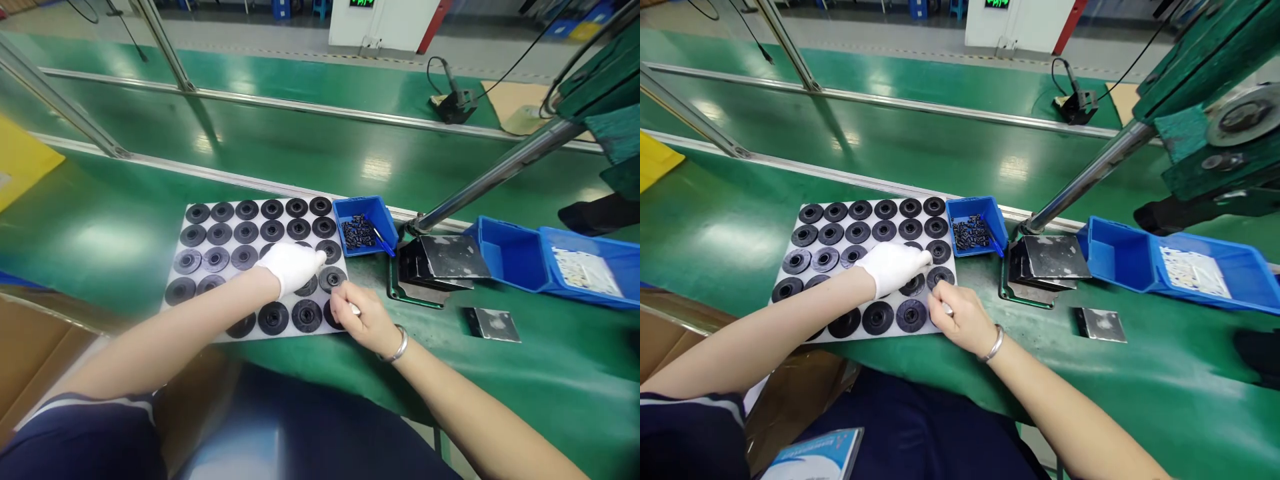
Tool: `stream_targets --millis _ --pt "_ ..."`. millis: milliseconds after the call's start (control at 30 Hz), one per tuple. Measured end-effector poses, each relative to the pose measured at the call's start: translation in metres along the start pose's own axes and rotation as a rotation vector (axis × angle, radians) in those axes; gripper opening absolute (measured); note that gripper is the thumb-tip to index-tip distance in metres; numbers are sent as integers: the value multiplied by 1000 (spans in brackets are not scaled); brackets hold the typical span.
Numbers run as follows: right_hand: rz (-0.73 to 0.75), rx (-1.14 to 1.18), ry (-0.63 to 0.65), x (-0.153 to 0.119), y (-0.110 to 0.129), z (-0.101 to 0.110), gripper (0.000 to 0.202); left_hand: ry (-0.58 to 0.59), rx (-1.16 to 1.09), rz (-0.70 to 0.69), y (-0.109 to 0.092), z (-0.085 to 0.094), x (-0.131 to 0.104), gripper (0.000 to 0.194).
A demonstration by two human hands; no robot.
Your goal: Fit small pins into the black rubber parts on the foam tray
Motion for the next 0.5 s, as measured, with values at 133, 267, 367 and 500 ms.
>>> stream_targets --millis 133,267,367,500 --pt "-25 23 33 -1 -3 0 22 11 -15 49 -11 3 2 27" --pt "-142 132 64 3 -7 5 26 -19 -23 118 -22 0 1 27" --pt "-105 146 32 9 5 12 21 -45 -38 159 -24 -3 -1 26" --pt "-213 320 -13 14 15 7 27 -30 -72 184 -17 -2 -1 26"
Point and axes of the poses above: each hand's wrist, its own x-axis towards the middle knuckle, its own z-axis out of the back of the hand, y = z × x, the point moved 4 cm from there along x, towards the middle knuckle, and after that the axes turned 5 degrees about -x, right-handed, at the moved point
